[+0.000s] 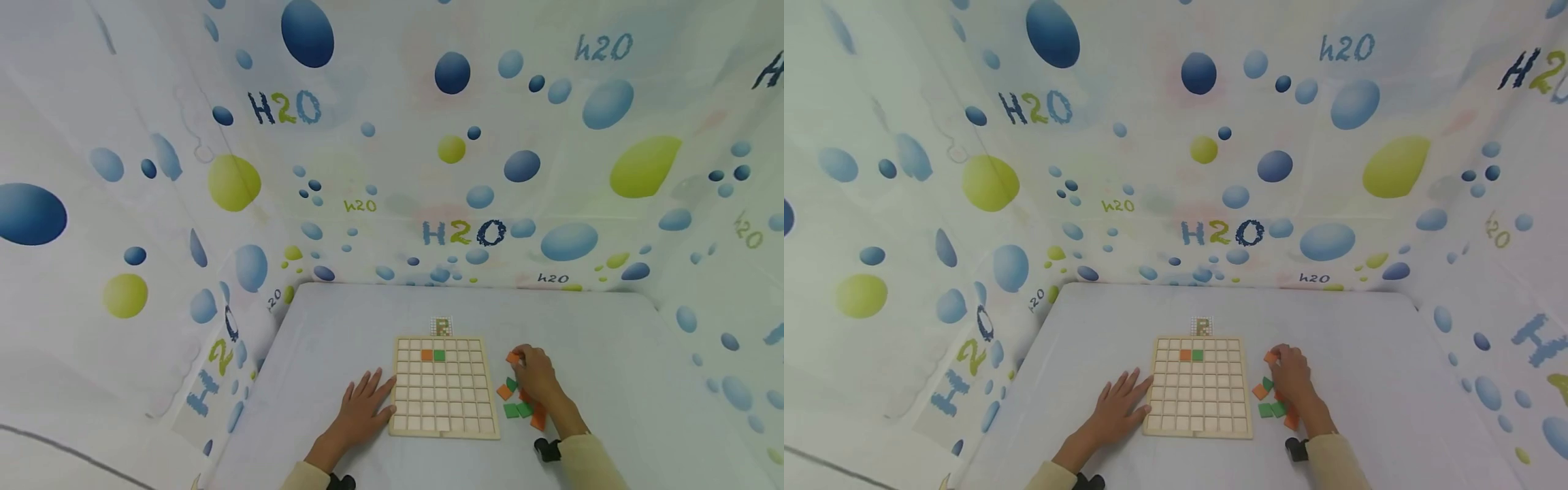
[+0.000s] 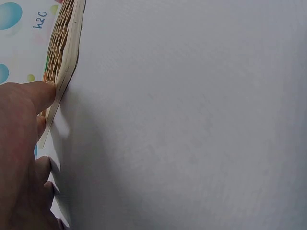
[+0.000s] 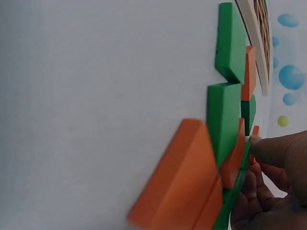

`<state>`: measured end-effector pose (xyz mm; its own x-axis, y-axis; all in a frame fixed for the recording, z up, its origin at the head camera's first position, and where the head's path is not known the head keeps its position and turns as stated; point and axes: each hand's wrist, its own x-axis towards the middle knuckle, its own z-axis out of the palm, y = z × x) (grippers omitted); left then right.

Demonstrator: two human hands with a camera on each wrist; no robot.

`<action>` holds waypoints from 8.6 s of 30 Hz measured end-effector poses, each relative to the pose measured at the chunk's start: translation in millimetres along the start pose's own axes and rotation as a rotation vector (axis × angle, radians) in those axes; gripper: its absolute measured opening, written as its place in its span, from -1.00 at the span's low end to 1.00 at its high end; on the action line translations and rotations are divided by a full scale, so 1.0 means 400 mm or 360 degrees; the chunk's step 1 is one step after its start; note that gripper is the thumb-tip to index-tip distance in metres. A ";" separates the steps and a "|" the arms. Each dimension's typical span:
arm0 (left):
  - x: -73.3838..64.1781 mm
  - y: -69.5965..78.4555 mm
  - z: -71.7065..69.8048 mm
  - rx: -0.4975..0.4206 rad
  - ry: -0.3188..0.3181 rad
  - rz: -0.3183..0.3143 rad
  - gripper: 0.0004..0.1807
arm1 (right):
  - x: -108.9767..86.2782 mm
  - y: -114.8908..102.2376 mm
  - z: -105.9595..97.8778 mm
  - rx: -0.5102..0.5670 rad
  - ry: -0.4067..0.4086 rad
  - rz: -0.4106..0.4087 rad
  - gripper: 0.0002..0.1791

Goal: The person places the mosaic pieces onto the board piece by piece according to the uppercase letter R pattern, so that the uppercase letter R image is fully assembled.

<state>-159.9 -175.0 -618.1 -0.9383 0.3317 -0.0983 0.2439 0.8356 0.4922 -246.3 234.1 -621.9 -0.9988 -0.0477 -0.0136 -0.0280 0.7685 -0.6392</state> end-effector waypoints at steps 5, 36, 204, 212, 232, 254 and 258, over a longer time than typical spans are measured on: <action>-0.001 0.004 -0.005 0.0011 0.0002 -0.0003 -0.32 | 0.025 -0.019 0.015 -0.0003 -0.0010 0.0010 -0.69; 0.007 -0.011 0.007 0.0001 0.0018 0.0011 -0.31 | 0.061 -0.169 0.113 -0.0068 -0.0023 -0.0232 -0.74; -0.003 -0.029 0.033 -0.0038 0.0078 0.0041 -0.32 | -0.044 0.020 -0.026 -0.0109 -0.0126 0.0070 -0.67; 0.001 -0.034 0.036 0.0039 0.0022 0.0006 -0.30 | -0.032 0.013 -0.007 -0.0084 -0.0078 0.0068 -0.70; -0.002 -0.019 0.020 0.0016 0.0005 -0.0003 -0.31 | -0.003 -0.172 0.097 0.0137 -0.0066 -0.0116 -0.68; -0.002 -0.024 0.024 0.0033 0.0025 0.0024 -0.31 | -0.009 -0.320 0.249 -0.0106 -0.0098 -0.0603 -0.90; -0.005 -0.021 0.021 0.0019 0.0042 0.0038 -0.32 | -0.015 -0.327 0.253 -0.0106 -0.0100 -0.0615 -0.91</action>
<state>-158.1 -178.9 -629.2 -0.9382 0.3402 -0.0634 0.2693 0.8327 0.4839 -232.5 69.5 -616.0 -0.9097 -0.3789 0.1699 -0.4060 0.7258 -0.5553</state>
